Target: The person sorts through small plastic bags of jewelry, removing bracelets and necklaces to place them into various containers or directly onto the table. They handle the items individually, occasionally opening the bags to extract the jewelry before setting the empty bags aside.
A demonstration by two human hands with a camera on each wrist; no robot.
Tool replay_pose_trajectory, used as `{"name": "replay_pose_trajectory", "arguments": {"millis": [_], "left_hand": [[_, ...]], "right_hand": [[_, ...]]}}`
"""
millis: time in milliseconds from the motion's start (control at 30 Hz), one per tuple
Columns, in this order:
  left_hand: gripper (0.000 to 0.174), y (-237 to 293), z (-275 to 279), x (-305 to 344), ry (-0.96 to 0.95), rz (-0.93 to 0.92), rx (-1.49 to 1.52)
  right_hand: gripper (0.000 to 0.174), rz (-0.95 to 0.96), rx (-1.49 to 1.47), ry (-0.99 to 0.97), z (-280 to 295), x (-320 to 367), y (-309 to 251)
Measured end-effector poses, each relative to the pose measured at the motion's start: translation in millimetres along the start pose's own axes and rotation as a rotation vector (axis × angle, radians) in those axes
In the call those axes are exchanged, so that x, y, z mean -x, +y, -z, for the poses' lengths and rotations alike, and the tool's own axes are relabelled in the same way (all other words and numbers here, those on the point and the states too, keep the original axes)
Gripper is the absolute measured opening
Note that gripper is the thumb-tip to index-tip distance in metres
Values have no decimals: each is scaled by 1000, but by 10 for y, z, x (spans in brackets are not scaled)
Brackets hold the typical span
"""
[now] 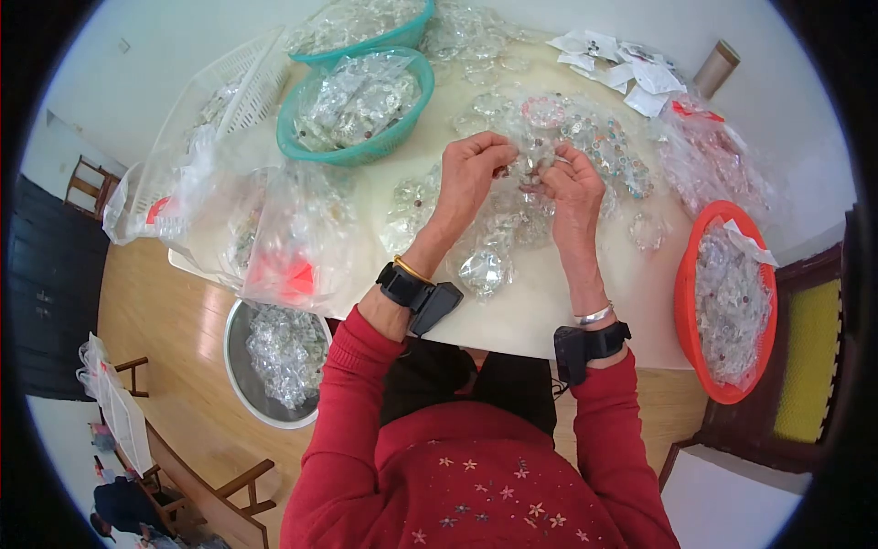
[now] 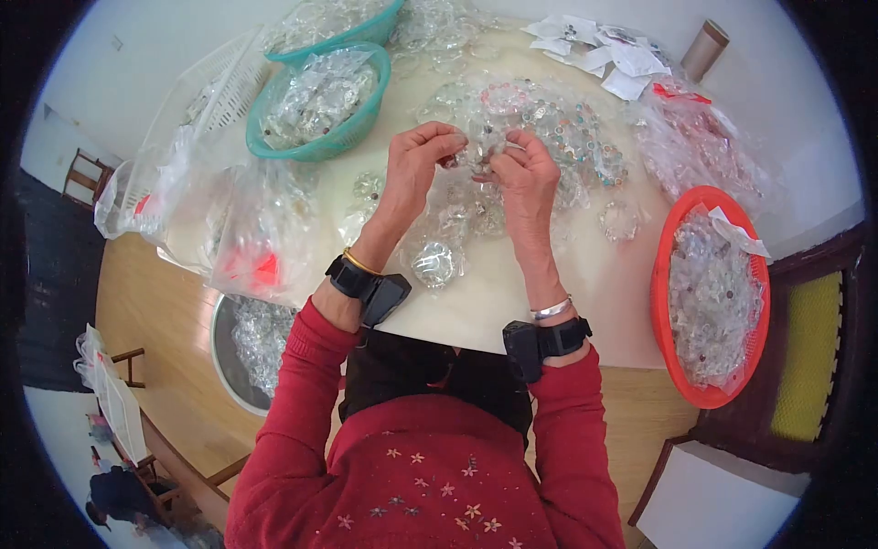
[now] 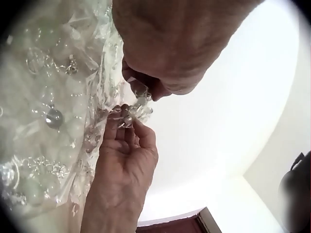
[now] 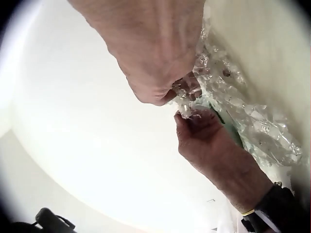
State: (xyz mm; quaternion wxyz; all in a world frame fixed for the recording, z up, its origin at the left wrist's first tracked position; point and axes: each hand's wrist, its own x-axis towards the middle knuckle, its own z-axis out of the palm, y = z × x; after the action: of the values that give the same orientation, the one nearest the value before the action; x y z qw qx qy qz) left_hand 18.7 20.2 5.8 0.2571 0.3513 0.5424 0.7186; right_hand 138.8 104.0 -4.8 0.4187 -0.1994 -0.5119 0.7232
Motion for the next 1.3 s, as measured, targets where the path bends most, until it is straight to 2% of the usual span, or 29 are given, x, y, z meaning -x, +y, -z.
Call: {"name": "replay_pose_trajectory", "arguments": {"millis": [67,100,200,333,500,600,633,733,900,1000,1133,1300], "left_hand": [[10,4,8,-11,18,126,165],[10,9,15,-13,16,126,165],[10,27,58,-17,-31,232,269],[12,-49,108,-37,-128,348,299],[12,-47,139,-72,-80,363,439],[14,52,130,-52,-12,453,562],[14,44,144,-49,-9,452,562],[15,9,166,-39,-96,489,447],[16,0,76,-38,17,377,295],[17,50,58,-34,39,125,283],[16,33,60,-40,-78,164,116],[12,-14,89,-41,-42,191,164]], "right_hand": [[49,-4,-110,-38,16,-2,-4],[49,-2,-111,-36,23,2,-10],[55,93,-30,6,23,11,-60],[57,222,-49,-36,-87,28,-150],[61,214,54,-115,37,-42,-39],[45,219,110,-79,-50,-4,-48],[45,218,110,-82,-49,4,-47],[29,275,263,-125,-10,20,-53],[18,94,170,56,-3,21,-70],[16,18,145,101,17,14,-88],[17,-44,208,52,10,32,-96],[18,-1,110,63,-2,15,-68]]}}
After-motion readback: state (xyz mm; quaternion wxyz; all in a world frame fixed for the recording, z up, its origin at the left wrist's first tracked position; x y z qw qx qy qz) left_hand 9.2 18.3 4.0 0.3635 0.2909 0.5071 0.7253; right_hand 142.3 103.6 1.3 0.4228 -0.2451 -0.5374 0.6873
